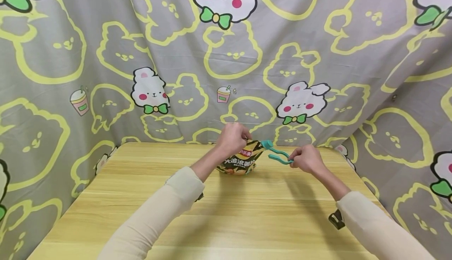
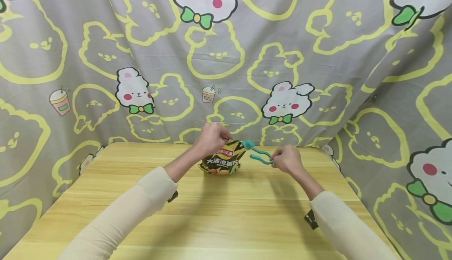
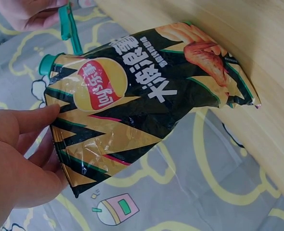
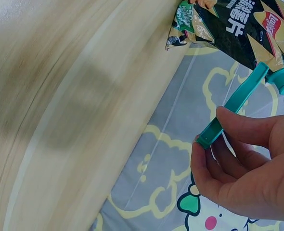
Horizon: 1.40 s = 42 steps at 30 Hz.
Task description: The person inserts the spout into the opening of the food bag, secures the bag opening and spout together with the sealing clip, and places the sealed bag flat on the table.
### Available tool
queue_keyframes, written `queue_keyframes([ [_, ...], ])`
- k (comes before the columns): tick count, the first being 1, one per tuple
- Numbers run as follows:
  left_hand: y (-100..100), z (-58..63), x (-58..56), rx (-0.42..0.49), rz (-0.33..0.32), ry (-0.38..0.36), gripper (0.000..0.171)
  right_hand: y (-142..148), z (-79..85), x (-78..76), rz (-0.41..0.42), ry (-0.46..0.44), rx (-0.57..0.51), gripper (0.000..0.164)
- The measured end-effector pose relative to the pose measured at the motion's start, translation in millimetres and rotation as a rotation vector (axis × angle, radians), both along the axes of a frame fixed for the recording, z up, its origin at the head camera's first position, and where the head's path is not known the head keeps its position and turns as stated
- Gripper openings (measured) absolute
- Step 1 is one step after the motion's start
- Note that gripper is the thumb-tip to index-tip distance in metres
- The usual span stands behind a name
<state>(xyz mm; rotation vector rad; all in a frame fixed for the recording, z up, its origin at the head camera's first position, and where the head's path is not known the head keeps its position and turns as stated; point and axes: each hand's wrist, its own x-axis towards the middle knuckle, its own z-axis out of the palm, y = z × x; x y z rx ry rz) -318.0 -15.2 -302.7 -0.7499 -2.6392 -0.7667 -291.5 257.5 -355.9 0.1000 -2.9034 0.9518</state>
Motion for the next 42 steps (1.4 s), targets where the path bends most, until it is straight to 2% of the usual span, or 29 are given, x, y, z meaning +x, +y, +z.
queue_keyframes([
  [19, -0.6, -0.2, -0.4, 0.002, -0.010, 0.024, 0.030, -20.3, 3.2, -5.7, -0.002, 0.046, -0.024, 0.001],
  [29, -0.9, 0.0, -0.3, -0.001, -0.003, 0.014, 0.029, -32.9, 3.5, -6.2, 0.029, 0.097, -0.053, 0.006],
  [42, -0.1, 0.5, 0.7, 0.003, 0.003, 0.006, 0.030, -43.6, 2.9, -7.4, 0.035, 0.113, -0.089, 0.011],
])
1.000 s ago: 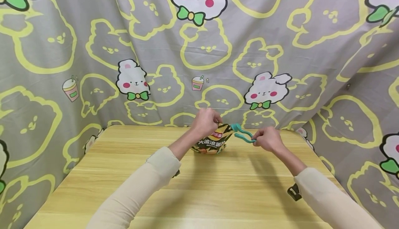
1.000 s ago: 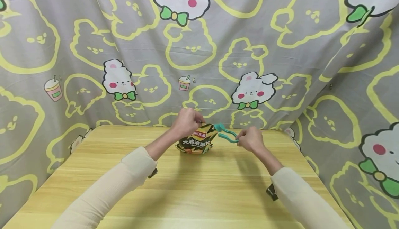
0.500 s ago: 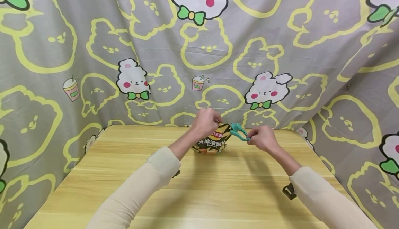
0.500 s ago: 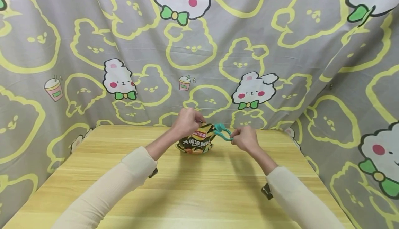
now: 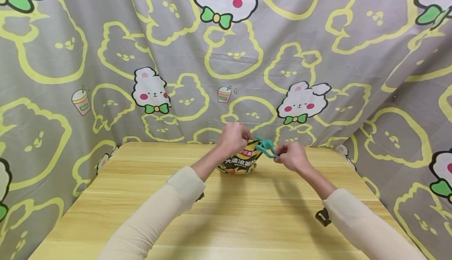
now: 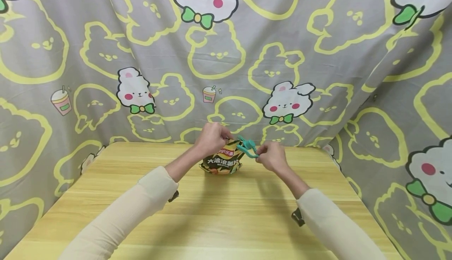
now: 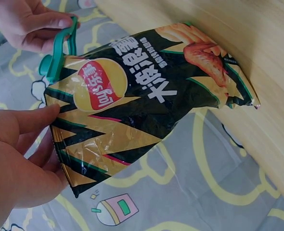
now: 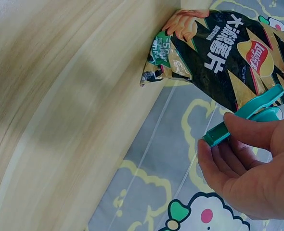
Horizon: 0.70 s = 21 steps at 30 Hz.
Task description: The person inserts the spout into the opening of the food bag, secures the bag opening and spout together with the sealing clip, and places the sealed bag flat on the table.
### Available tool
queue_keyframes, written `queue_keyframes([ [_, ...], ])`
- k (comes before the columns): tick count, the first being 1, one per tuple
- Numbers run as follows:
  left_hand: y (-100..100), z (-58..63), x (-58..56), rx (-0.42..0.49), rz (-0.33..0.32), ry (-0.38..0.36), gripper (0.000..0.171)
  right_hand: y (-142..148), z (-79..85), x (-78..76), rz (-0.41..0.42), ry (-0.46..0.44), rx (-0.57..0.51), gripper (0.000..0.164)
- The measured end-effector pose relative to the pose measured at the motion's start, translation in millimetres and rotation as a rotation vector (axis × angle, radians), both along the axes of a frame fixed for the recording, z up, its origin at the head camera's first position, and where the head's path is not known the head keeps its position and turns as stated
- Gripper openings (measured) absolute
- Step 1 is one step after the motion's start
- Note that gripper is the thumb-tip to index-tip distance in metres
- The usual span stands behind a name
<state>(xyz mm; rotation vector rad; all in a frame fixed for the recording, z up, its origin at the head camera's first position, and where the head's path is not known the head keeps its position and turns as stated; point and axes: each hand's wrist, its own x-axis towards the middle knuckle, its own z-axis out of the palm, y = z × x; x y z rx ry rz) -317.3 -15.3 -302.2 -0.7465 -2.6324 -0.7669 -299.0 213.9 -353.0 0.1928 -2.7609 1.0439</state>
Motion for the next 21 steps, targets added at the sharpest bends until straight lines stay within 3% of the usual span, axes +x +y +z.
queue_keyframes([
  [12, 0.4, 0.6, -0.4, -0.003, -0.004, 0.008, 0.031, -7.9, -0.4, -0.4, 0.019, 0.042, -0.035, 0.011],
  [21, 2.2, 0.2, -0.5, 0.012, 0.012, -0.005, 0.026, -15.1, -1.3, -2.8, 0.007, 0.053, -0.078, 0.021],
])
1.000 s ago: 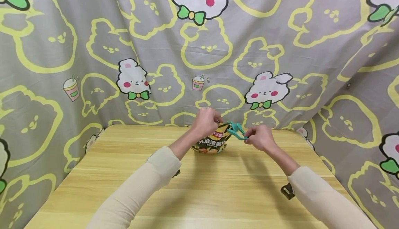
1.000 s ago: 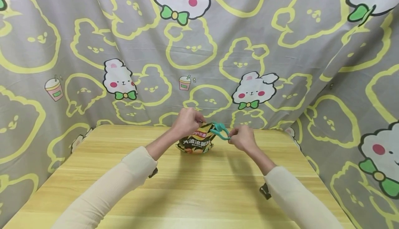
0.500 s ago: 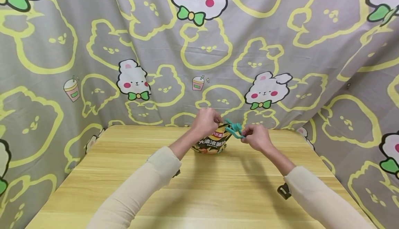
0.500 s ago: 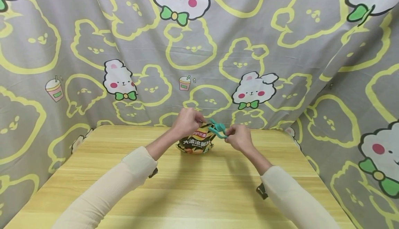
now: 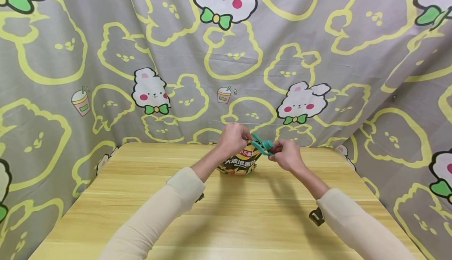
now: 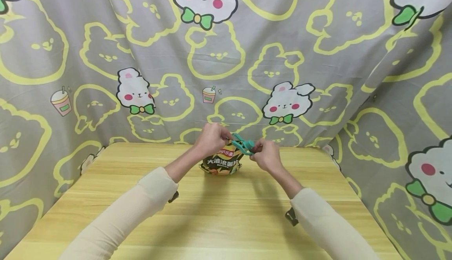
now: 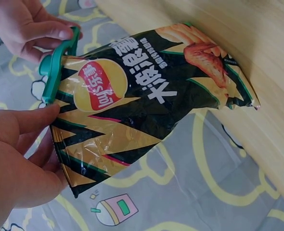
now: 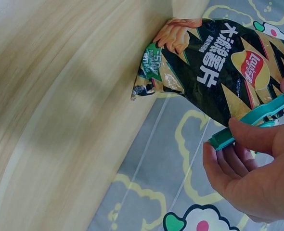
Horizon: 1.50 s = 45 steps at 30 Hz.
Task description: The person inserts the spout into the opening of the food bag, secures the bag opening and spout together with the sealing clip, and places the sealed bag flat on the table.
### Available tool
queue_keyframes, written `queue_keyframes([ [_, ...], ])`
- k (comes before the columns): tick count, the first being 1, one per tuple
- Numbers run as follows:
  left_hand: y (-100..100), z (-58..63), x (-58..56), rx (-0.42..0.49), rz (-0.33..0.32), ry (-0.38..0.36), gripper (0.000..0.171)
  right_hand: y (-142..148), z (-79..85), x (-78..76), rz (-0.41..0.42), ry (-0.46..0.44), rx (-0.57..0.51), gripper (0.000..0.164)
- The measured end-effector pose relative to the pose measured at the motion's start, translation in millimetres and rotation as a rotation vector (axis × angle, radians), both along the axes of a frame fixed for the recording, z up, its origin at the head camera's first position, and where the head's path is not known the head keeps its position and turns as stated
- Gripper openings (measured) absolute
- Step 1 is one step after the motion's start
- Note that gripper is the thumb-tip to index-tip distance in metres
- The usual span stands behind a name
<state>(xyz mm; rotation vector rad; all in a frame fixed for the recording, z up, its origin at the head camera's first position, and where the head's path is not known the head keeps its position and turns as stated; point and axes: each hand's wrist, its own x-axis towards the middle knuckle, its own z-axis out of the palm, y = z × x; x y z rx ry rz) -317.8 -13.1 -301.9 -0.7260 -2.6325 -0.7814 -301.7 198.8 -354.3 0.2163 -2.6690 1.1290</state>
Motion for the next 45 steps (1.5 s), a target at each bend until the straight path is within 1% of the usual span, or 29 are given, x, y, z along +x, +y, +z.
queue_keyframes([
  [4, -0.4, -0.4, 0.5, 0.006, -0.002, -0.007, 0.026, -2.4, -1.4, -1.6, -0.012, -0.020, -0.043, 0.027],
  [9, -1.2, -1.0, 0.7, 0.015, -0.002, -0.002, 0.023, -4.0, -2.5, -2.6, -0.007, -0.042, -0.087, 0.033],
  [14, -1.9, -1.8, 0.6, 0.009, -0.004, 0.012, 0.020, -3.9, -2.7, -3.2, -0.004, -0.032, -0.084, 0.036],
  [22, -3.1, -1.1, 1.4, -0.001, -0.010, 0.023, 0.019, -4.4, -2.5, -3.7, -0.004, -0.021, -0.069, 0.035],
  [30, -3.3, -1.4, 1.8, 0.005, -0.007, 0.013, 0.019, -5.1, -2.4, -5.0, -0.008, -0.017, -0.072, 0.034],
  [36, -3.1, -2.5, 1.8, 0.011, 0.004, 0.006, 0.017, -4.8, -2.3, -4.0, -0.007, -0.016, -0.070, 0.030],
  [45, -2.7, -0.3, 2.5, 0.012, 0.000, 0.002, 0.016, -5.4, -3.0, -3.3, -0.020, -0.018, -0.086, 0.028],
])
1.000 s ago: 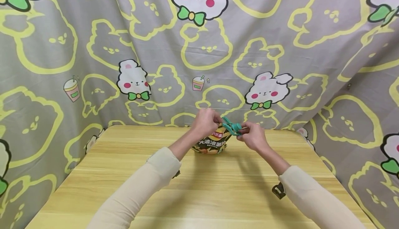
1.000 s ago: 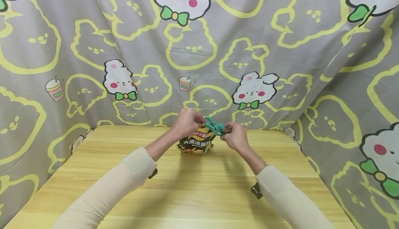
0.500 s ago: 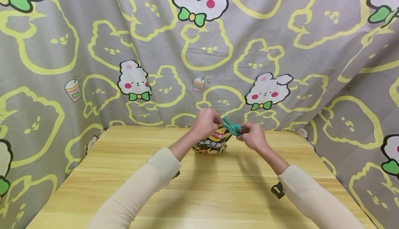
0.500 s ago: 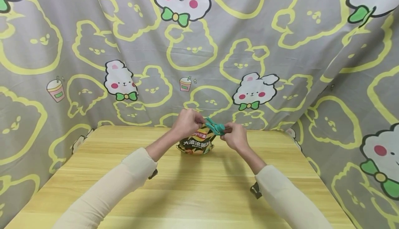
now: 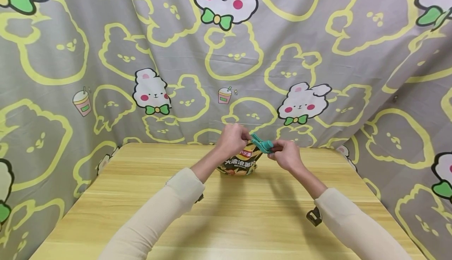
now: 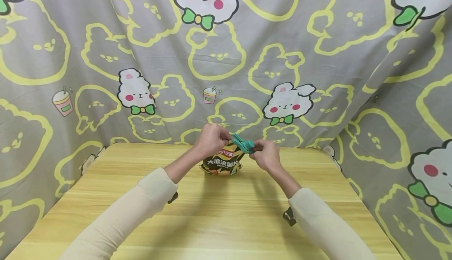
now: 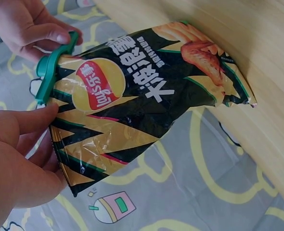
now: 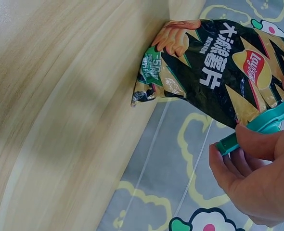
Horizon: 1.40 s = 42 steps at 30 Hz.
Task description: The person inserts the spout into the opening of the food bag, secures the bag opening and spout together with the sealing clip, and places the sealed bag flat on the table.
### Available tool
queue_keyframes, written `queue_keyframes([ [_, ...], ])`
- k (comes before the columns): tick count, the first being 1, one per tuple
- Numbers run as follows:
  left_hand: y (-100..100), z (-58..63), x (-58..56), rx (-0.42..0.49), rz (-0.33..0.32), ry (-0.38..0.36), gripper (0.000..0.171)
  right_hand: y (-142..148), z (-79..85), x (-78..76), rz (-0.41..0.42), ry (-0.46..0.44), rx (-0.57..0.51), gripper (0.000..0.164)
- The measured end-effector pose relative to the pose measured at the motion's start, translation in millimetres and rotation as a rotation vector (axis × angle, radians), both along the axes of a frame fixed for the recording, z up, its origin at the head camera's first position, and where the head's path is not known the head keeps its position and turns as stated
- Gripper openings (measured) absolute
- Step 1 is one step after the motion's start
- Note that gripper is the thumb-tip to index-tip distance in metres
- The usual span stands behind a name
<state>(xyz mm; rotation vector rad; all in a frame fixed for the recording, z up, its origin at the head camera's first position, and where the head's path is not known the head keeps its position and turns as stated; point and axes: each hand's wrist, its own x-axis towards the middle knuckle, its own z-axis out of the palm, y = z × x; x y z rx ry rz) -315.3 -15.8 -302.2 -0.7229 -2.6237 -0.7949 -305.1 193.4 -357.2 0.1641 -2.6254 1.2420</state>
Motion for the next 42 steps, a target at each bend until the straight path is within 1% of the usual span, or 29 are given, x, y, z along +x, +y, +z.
queue_keyframes([
  [7, -0.7, 0.5, -1.3, 0.000, 0.000, 0.006, 0.016, -1.2, -1.3, -0.5, -0.006, -0.001, 0.004, 0.027],
  [20, -1.5, 0.6, -1.9, 0.004, 0.031, -0.013, 0.013, -1.3, -0.5, -0.6, -0.001, 0.023, 0.047, 0.028],
  [26, -1.6, 1.4, -1.9, 0.000, 0.030, -0.015, 0.012, -2.8, -0.4, -0.7, 0.000, 0.032, 0.055, 0.027],
  [32, -0.3, 1.1, -0.2, 0.024, 0.021, -0.038, 0.015, -2.6, -1.8, -0.6, -0.001, 0.030, 0.069, 0.024],
  [37, 3.8, -1.3, 1.7, 0.031, 0.015, -0.060, 0.025, -2.9, -2.2, -0.9, -0.003, 0.039, 0.073, 0.021],
  [40, 7.5, -3.0, 1.8, 0.026, 0.019, -0.059, 0.030, -3.4, -2.0, -0.6, 0.000, 0.046, 0.069, 0.021],
  [42, 9.8, -3.8, 1.7, 0.027, 0.013, -0.049, 0.029, -3.6, -2.0, -0.3, 0.001, 0.046, 0.067, 0.021],
])
